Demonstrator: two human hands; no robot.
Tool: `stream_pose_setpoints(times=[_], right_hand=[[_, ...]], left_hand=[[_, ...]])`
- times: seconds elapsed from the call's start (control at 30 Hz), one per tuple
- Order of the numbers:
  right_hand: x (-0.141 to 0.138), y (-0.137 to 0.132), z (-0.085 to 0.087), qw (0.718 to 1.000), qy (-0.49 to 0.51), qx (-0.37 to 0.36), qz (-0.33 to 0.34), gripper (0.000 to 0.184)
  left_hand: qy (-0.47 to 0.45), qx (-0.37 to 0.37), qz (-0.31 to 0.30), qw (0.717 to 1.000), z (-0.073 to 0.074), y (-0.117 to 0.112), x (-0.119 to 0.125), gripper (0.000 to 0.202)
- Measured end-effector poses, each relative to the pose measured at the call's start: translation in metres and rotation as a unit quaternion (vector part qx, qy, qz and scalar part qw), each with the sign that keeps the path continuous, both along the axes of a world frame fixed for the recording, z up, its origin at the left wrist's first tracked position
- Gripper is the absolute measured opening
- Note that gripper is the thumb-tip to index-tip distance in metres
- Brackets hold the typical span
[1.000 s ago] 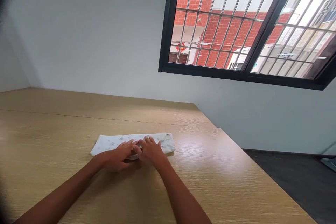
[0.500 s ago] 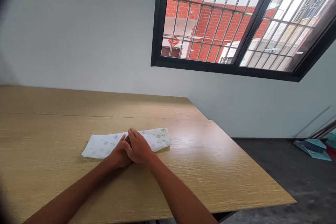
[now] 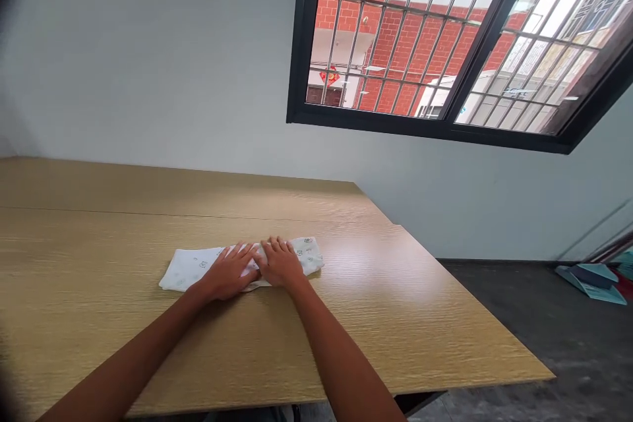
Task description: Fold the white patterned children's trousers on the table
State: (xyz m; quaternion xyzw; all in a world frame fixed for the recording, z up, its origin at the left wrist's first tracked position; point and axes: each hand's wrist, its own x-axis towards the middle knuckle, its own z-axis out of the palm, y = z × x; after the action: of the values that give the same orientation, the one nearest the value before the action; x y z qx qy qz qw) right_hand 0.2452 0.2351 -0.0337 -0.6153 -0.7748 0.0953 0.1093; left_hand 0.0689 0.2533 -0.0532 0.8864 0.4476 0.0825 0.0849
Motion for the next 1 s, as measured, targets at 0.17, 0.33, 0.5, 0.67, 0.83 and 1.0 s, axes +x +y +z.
stream_pose_setpoints(times=[0.17,0.33,0.5,0.67,0.83,1.0], right_hand=[[0.02,0.007,-0.002,0.998,-0.043,-0.008,-0.046,0.066],[0.031,0.012,-0.003,0.994,-0.067,-0.013,-0.081,0.064],[0.036,0.012,-0.001,0.981,-0.108,-0.007,-0.163,0.066],[0.039,0.011,0.007,0.976,-0.082,0.027,-0.198,0.063],[0.009,0.004,0.011,0.98,0.094,0.152,-0.09,0.063],[-0.029,-0.008,0.004,0.979,0.186,0.048,0.065,0.06]], left_hand=[[0.022,0.006,0.082,0.996,-0.006,0.014,-0.02,0.071],[0.031,0.024,0.163,0.986,-0.011,0.03,-0.041,0.067],[0.043,0.033,0.187,0.981,-0.013,0.039,-0.052,0.063],[0.03,0.04,0.172,0.984,-0.006,0.032,-0.046,0.057],[-0.024,0.037,0.089,0.995,0.001,0.002,-0.008,0.059],[-0.02,0.066,-0.055,0.996,-0.006,-0.02,0.016,0.058]])
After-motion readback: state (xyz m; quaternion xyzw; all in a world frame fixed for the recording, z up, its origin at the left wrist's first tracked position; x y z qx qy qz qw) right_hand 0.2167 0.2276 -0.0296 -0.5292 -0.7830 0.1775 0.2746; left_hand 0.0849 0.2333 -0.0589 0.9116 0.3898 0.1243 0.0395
